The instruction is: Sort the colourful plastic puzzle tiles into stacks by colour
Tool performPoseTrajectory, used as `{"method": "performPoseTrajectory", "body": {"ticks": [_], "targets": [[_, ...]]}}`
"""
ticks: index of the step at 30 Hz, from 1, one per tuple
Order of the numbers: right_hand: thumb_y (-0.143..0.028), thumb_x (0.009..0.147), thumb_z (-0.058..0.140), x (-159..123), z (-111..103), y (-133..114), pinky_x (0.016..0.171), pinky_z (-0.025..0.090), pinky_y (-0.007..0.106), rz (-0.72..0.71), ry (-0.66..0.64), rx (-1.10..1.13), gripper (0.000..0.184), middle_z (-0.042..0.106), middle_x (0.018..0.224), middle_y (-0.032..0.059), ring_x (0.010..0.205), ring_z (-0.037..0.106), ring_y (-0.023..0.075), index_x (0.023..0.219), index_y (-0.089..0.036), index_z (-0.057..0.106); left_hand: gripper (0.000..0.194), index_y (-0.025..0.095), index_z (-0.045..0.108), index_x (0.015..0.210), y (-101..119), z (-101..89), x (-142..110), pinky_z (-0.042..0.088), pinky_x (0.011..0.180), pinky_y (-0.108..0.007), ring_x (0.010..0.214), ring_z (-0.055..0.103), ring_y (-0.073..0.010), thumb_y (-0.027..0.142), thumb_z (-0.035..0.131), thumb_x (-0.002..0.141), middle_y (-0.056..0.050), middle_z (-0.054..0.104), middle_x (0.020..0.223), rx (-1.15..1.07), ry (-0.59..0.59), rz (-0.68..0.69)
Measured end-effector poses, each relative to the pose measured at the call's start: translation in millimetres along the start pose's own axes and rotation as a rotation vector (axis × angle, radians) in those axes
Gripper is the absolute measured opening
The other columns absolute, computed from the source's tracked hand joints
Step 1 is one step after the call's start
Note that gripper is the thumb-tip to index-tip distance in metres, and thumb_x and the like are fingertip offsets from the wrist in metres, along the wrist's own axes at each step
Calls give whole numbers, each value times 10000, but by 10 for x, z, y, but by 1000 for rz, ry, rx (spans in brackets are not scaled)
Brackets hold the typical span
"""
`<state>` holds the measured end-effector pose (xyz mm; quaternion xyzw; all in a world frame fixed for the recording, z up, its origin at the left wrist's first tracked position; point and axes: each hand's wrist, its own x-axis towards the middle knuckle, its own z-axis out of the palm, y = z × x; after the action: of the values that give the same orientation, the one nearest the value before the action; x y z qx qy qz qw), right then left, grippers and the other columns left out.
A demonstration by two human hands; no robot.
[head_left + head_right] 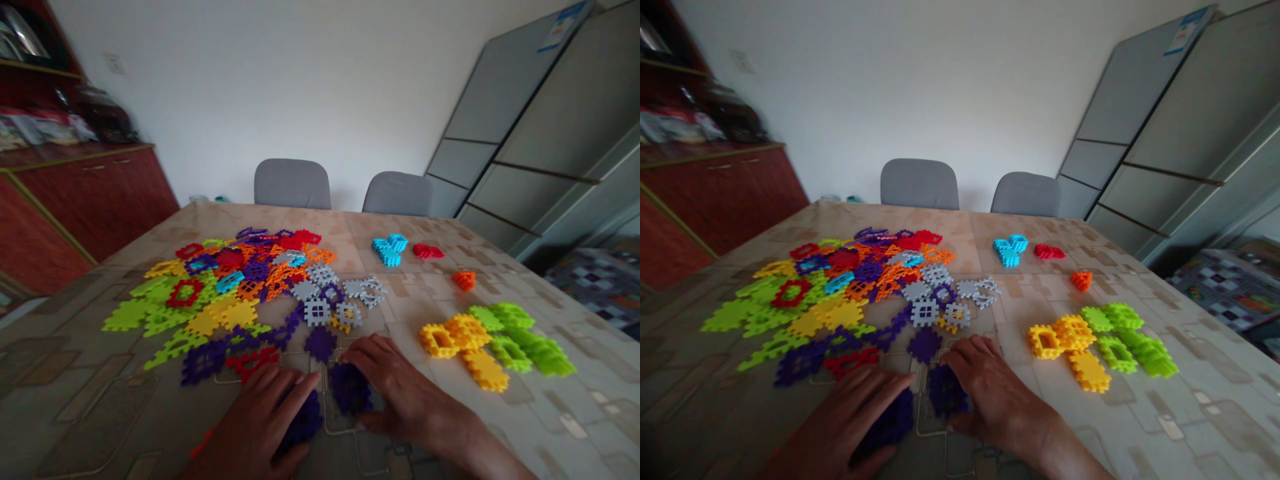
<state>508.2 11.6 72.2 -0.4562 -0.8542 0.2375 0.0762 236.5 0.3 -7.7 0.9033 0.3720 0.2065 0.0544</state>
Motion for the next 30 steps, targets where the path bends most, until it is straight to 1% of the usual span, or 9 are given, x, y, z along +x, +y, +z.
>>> {"method": "performPoseTrajectory", "body": {"ticks": [1,5,9,10,15,19,23,28,30], "targets": [[-240,661,892,8,13,1,1067,341,433,-4,-9,0,685,613,1271,103,1189,504,293,1277,-159,603,873,336,334,1529,-1,2,1,494,1050,-462,1200,579,-317,189,697,749,-41,625,1335,-15,-13,-2],[-239,681,889,33,49,-6,1079,327,417,-1,-4,1,656,622,1251,88,1187,503,278,1276,-169,622,859,340,346,1521,-5,-15,7,466,1077,-469,1207,569,-317,190,708,757,-45,623,1337,-46,-57,-11],[-332,651,927,43,55,0,1096,318,418,2,13,25,768,599,1300,103,1216,482,288,1320,-154,594,853,332,370,1508,-1,-19,11,461,1077,-471,1195,566,-316,174,720,746,-45,631,1313,-56,-62,-10],[-337,656,925,43,60,8,1098,316,417,-3,17,28,769,598,1304,102,1217,481,286,1325,-156,590,857,329,372,1507,0,-16,12,460,1077,-471,1194,565,-315,168,721,741,-45,630,1312,-58,-57,-6],[-266,709,886,33,94,47,1057,345,397,-16,28,17,625,620,1222,66,1165,498,263,1267,-187,613,844,327,372,1503,0,-14,15,437,1098,-465,1203,557,-308,150,713,751,-46,623,1319,-54,-52,0],[-232,705,874,21,68,17,1034,363,398,7,51,-3,617,612,1207,70,1144,500,268,1263,-187,615,830,330,379,1492,1,-36,28,420,1107,-464,1207,547,-299,143,725,761,-42,613,1327,-87,-69,6],[-246,719,853,6,27,-34,1004,390,409,67,38,-13,502,619,1179,77,1115,513,278,1171,-174,649,850,333,359,1500,-4,-32,30,428,1084,-459,1188,553,-299,141,728,759,-40,612,1323,-88,-43,22],[-282,733,832,-7,77,-31,1060,357,462,99,2,-24,538,600,1256,106,1178,496,308,1216,-162,628,818,335,369,1491,-11,-22,27,403,1104,-469,1187,555,-303,166,720,772,-40,619,1308,-81,-52,24],[-277,740,812,-5,106,-27,1066,354,469,109,-3,-15,520,608,1238,103,1171,504,306,1213,-164,629,822,337,371,1488,-9,-34,32,410,1096,-476,1191,550,-307,157,719,766,-41,617,1309,-87,-72,14]]}}
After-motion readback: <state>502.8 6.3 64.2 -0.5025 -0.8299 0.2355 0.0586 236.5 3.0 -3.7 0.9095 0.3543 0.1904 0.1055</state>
